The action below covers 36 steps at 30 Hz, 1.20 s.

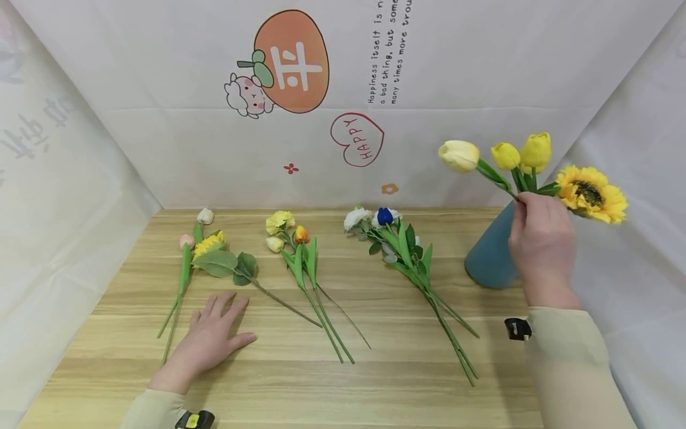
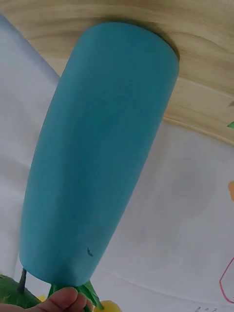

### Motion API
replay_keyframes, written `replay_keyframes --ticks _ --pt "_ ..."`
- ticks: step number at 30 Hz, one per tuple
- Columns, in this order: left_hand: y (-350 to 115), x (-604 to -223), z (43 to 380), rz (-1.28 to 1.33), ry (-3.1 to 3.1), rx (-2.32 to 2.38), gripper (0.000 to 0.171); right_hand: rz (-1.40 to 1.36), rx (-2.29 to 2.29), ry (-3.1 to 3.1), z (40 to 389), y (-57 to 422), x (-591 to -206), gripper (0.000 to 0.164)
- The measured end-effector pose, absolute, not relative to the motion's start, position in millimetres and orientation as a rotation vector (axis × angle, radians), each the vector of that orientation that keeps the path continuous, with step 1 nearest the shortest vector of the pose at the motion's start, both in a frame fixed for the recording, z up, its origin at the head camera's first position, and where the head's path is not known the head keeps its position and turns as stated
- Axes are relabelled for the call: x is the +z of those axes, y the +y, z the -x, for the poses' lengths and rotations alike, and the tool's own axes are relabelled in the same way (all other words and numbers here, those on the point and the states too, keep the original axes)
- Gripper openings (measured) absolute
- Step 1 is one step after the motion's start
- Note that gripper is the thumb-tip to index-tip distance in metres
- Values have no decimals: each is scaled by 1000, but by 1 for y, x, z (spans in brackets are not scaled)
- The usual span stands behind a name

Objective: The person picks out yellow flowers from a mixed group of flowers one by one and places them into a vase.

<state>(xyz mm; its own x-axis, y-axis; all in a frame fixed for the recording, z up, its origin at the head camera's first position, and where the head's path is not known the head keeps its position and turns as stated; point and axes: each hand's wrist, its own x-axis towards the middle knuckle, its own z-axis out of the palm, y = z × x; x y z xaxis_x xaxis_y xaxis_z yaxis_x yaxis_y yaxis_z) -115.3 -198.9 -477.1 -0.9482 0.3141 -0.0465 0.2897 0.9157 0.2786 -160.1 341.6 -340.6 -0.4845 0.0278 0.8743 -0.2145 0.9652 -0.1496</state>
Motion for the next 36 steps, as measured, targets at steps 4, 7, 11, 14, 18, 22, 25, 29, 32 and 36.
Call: replay_keyframes --ticks 4,7,11,14,18,22,25,29,32,36 --pt "-199 -479 116 -476 2985 414 78 -84 324 -2053 159 347 -344 18" --pt "-200 -480 116 -474 2981 413 79 -99 318 -2015 159 351 -347 19" --pt "-201 -482 117 -472 2979 415 79 -95 330 -1951 160 357 -353 19" --pt "-201 -482 117 -477 2982 416 79 -54 355 -1969 158 361 -357 21" --pt "-200 -481 116 -477 2986 414 79 -10 383 -2009 155 362 -358 24" --pt "-200 -480 116 -470 2985 411 79 -22 410 -1938 154 355 -353 24" --pt "-200 -480 116 -468 2985 416 78 -18 426 -1882 154 350 -349 23" --pt "-200 -480 116 -468 2990 417 78 10 415 -1879 153 349 -350 23" --pt "-200 -481 116 -470 2989 414 78 32 399 -1898 153 353 -355 23" --pt "-201 -483 117 -472 2987 418 79 67 410 -1922 153 359 -361 23"
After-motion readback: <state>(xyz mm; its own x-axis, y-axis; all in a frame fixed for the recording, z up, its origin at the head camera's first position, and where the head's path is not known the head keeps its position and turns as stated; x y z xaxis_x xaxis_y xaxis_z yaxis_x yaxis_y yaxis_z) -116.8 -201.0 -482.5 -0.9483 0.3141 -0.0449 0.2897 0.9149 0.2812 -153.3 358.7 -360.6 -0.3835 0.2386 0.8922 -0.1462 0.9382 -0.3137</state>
